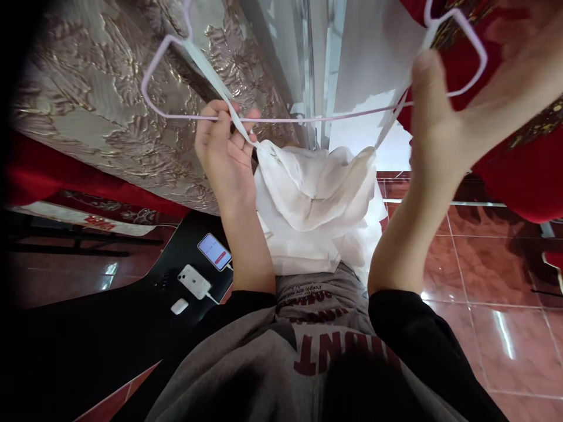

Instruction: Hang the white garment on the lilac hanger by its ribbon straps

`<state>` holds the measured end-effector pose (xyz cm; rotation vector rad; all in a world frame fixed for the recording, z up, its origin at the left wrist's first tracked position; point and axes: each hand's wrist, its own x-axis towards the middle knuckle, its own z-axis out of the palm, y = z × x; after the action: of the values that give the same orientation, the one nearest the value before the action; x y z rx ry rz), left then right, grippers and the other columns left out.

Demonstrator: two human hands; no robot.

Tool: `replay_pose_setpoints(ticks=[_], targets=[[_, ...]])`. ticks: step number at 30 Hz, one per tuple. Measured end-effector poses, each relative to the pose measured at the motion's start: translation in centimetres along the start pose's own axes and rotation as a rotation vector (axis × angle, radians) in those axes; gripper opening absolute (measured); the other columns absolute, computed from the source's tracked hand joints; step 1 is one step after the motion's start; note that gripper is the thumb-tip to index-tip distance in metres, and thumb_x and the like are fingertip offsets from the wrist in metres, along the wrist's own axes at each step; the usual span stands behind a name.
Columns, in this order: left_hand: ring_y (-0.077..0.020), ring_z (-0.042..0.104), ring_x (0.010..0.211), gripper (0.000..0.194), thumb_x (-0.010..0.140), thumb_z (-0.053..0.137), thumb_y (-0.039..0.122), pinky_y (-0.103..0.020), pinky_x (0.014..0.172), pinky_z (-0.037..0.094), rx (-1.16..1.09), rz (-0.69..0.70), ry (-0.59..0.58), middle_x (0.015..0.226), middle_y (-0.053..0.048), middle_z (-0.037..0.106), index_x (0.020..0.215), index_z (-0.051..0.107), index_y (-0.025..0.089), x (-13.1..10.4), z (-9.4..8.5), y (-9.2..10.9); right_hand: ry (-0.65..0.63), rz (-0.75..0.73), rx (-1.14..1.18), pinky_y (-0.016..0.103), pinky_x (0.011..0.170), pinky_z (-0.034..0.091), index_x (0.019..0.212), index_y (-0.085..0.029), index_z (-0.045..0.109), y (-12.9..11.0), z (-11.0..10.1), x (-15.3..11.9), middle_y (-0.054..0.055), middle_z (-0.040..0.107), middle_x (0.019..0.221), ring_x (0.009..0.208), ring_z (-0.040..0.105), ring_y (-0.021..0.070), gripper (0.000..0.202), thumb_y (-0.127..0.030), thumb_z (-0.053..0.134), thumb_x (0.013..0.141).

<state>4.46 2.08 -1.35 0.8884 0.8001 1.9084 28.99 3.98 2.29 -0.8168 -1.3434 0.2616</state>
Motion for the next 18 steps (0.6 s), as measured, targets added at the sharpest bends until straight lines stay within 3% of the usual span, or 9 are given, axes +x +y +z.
replay_pose_setpoints(ticks=[1,3,5,7,10,12,15,18], targets=[[-0.0214,0.07,0.099,0.025,0.104,0.043,0.008,-0.028,0.068,0.051,0.017,-0.008,-0.003,0.095,-0.002,0.07,0.089,0.056,0.024,-0.1,0.1,-0.2,-0.017,-0.098,-0.04,0.033,0.108,0.043,0.111,-0.029,0.066,0.0,1.0,-0.7,-0.002,0.062,0.112,0.115,0.06,0.0154,0.032,-0.045,0.073,0.083],[-0.021,0.069,0.104,0.023,0.103,0.043,0.007,-0.029,0.074,0.052,0.059,-0.018,-0.031,0.096,-0.002,0.071,0.093,0.056,0.024,0.1,-0.2,-0.7,-0.176,-0.221,-0.177,0.037,0.098,0.049,0.112,-0.027,0.066,0.3,3.1,-2.3,0.001,0.066,0.111,0.106,0.063,0.0174,0.031,-0.047,0.066,0.088],[-0.0202,0.068,0.106,0.019,0.103,0.047,0.008,-0.033,0.085,0.053,0.127,-0.012,-0.076,0.101,0.0,0.073,0.099,0.057,0.024,0.3,-1.1,-1.1,-0.419,-0.152,-0.288,0.045,0.101,0.049,0.112,-0.03,0.065,1.0,4.9,-3.6,0.002,0.07,0.11,0.106,0.063,0.0213,0.03,-0.049,0.063,0.088],[-0.0213,0.068,0.106,0.016,0.101,0.054,0.011,-0.038,0.096,0.05,0.213,0.015,-0.151,0.103,0.0,0.074,0.105,0.061,0.025,0.3,-2.4,-0.8,-0.507,-0.065,-0.393,0.052,0.108,0.045,0.11,-0.035,0.066,1.6,5.9,-4.6,0.001,0.071,0.106,0.107,0.061,0.0244,0.028,-0.052,0.063,0.088],[-0.0256,0.066,0.104,0.01,0.102,0.062,0.028,-0.044,0.104,0.045,0.366,0.038,-0.304,0.102,-0.004,0.074,0.105,0.071,0.024,-0.7,-4.4,1.5,-0.339,-0.028,-0.399,0.056,0.109,0.042,0.1,-0.034,0.069,2.0,6.0,-5.7,0.003,0.068,0.096,0.103,0.058,0.0248,0.026,-0.053,0.053,0.093],[-0.0263,0.065,0.108,0.02,0.104,0.06,0.039,-0.044,0.106,0.044,0.513,0.007,-0.416,0.1,-0.005,0.073,0.109,0.075,0.025,-1.9,-5.1,3.8,-0.249,-0.046,-0.373,0.055,0.108,0.043,0.096,-0.033,0.07,1.8,5.7,-6.2,0.004,0.067,0.091,0.101,0.059,0.0239,0.03,-0.052,0.048,0.095],[-0.0273,0.066,0.105,0.023,0.104,0.058,0.039,-0.042,0.097,0.052,0.522,0.009,-0.462,0.101,-0.006,0.072,0.107,0.077,0.026,-3.0,-4.5,6.9,-0.243,-0.095,-0.351,0.052,0.107,0.044,0.098,-0.034,0.071,1.2,5.5,-6.7,0.003,0.068,0.09,0.099,0.059,0.0226,0.028,-0.051,0.049,0.095],[-0.0296,0.063,0.114,0.029,0.102,0.055,0.043,-0.042,0.093,0.057,0.352,-0.003,-0.463,0.112,-0.005,0.071,0.109,0.077,0.026,-1.7,-3.0,8.8,-0.267,-0.112,-0.336,0.052,0.109,0.043,0.102,-0.035,0.07,0.9,5.7,-7.0,0.002,0.069,0.096,0.102,0.06,0.022,0.027,-0.049,0.048,0.096]])
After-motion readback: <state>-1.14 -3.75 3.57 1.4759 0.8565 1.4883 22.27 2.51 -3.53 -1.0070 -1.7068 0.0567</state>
